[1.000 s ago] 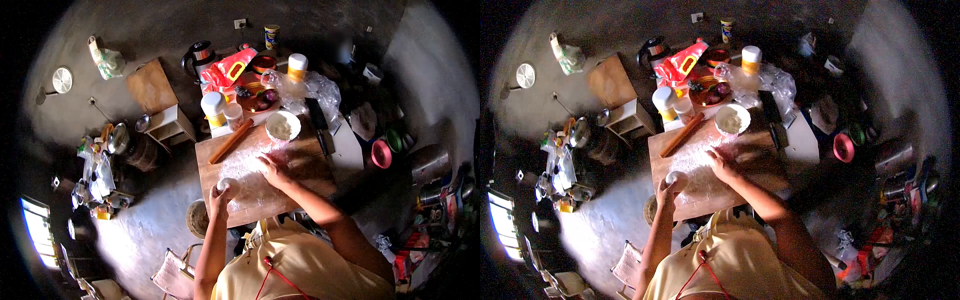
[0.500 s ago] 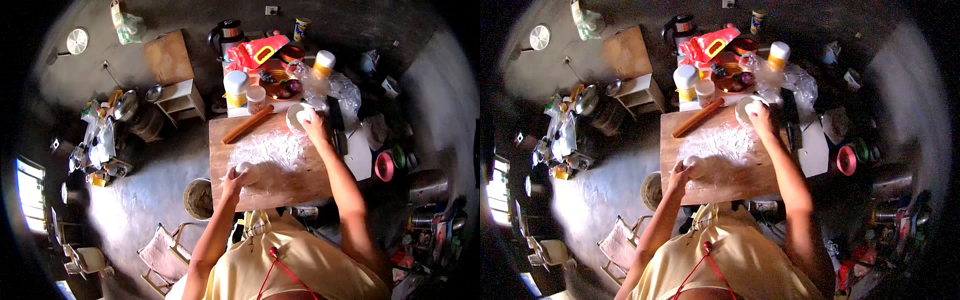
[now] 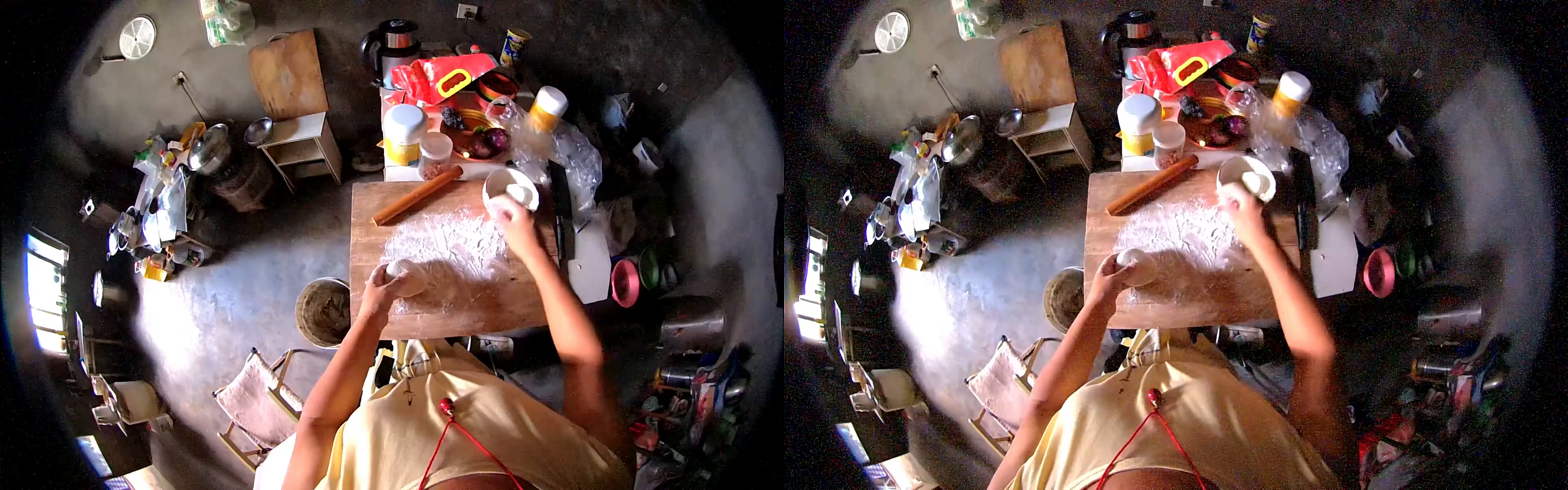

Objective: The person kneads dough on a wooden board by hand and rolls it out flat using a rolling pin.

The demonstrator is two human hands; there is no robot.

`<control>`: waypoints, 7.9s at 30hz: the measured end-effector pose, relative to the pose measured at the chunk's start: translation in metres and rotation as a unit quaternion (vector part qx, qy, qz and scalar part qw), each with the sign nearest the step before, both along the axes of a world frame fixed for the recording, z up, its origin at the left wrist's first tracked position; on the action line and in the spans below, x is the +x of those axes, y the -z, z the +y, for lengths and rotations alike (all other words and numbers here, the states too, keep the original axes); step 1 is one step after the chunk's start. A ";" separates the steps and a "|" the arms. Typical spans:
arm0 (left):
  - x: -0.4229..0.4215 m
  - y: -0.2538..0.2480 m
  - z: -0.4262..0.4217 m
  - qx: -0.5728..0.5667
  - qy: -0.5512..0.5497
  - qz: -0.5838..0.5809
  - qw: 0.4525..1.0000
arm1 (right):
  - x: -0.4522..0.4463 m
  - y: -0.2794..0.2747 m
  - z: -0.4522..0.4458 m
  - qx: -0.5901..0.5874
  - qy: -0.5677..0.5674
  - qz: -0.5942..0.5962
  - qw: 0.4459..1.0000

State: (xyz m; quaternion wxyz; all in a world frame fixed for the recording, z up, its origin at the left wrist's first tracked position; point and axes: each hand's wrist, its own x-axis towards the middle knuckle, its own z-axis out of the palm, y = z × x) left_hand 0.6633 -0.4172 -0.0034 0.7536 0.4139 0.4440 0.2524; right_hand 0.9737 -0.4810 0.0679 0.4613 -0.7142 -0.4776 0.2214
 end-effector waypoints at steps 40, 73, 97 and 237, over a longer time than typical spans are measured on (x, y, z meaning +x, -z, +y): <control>-0.026 -0.052 -0.022 0.489 0.177 0.189 0.833 | -0.042 0.042 0.137 -0.160 -0.188 -0.481 0.841; 0.033 -0.031 0.010 0.564 0.144 0.427 0.692 | -0.070 0.037 0.016 -0.090 -0.149 -0.323 0.930; -0.003 -0.050 -0.098 0.456 0.152 0.461 0.746 | -0.068 0.018 -0.056 -0.093 -0.263 -0.357 0.891; 0.053 -0.022 0.078 0.570 0.065 0.485 0.660 | -0.048 0.034 0.066 -0.004 -0.158 -0.383 0.910</control>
